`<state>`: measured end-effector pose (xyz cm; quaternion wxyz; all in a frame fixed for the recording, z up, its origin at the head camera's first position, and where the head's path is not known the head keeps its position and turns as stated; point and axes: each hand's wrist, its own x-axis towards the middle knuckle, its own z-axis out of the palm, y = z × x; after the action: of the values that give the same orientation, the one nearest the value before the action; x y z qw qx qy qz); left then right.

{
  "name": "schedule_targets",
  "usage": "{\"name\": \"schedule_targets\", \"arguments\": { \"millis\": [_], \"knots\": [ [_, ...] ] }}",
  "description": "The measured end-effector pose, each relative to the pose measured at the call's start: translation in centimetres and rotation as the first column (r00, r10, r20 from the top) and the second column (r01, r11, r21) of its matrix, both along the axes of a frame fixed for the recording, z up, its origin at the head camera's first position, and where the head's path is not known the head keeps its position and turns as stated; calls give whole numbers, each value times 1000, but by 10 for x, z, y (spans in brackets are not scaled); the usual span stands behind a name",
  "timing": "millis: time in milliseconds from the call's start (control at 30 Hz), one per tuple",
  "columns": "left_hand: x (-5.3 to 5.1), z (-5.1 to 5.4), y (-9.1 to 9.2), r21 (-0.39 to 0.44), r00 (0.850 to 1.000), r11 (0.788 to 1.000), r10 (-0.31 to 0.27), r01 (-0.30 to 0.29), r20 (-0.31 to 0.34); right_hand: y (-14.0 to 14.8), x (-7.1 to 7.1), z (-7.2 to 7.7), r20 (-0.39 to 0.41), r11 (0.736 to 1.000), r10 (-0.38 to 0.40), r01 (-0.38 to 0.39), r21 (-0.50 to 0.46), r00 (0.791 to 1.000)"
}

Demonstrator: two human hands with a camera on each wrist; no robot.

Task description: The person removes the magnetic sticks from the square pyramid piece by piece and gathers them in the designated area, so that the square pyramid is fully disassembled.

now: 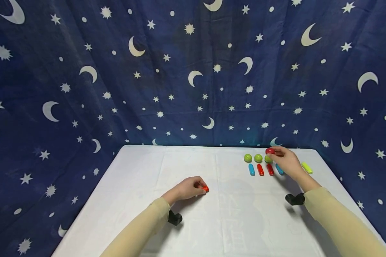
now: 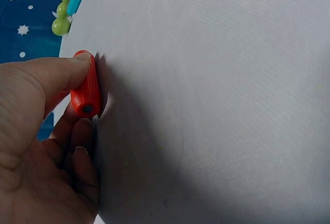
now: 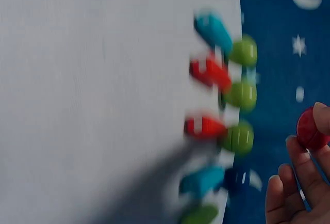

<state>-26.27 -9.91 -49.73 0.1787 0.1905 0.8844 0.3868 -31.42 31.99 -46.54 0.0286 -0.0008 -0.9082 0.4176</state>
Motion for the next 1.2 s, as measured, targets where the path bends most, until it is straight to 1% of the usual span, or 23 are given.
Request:
{"name": "schedule_targets", "arguments": {
  "millis": [100,233,433,600,733,867,1067,1200],
  "knots": [
    [0,-1,0,-1,1000,1000,1,-1,1,21,-4,-1,-7,996,-80,80,40,997],
    [-1,-2,0,2,1000,1000,2,-2,-3,41,-9,-3,6,981,-158,156,114,987],
    [0,0,0,20,1000,1000,0,0,2,55,-15,-5,86,958,-243,225,178,966],
    [0,0,0,21,1000,1000,7,-7,0,58,-19,-8,128,938,-295,261,229,947],
    [0,-1,0,18,1000,1000,10,-10,0,60,-21,-10,138,929,-311,270,254,940],
    [0,0,1,17,1000,1000,12,-12,3,61,-22,-12,134,923,-318,275,268,939],
    [-1,-1,1,11,1000,1000,10,-10,1,63,-24,-14,169,923,-325,273,272,930],
    [0,-1,1,12,1000,1000,13,-13,4,64,-25,-16,175,927,-308,254,275,935]
  ]
}}
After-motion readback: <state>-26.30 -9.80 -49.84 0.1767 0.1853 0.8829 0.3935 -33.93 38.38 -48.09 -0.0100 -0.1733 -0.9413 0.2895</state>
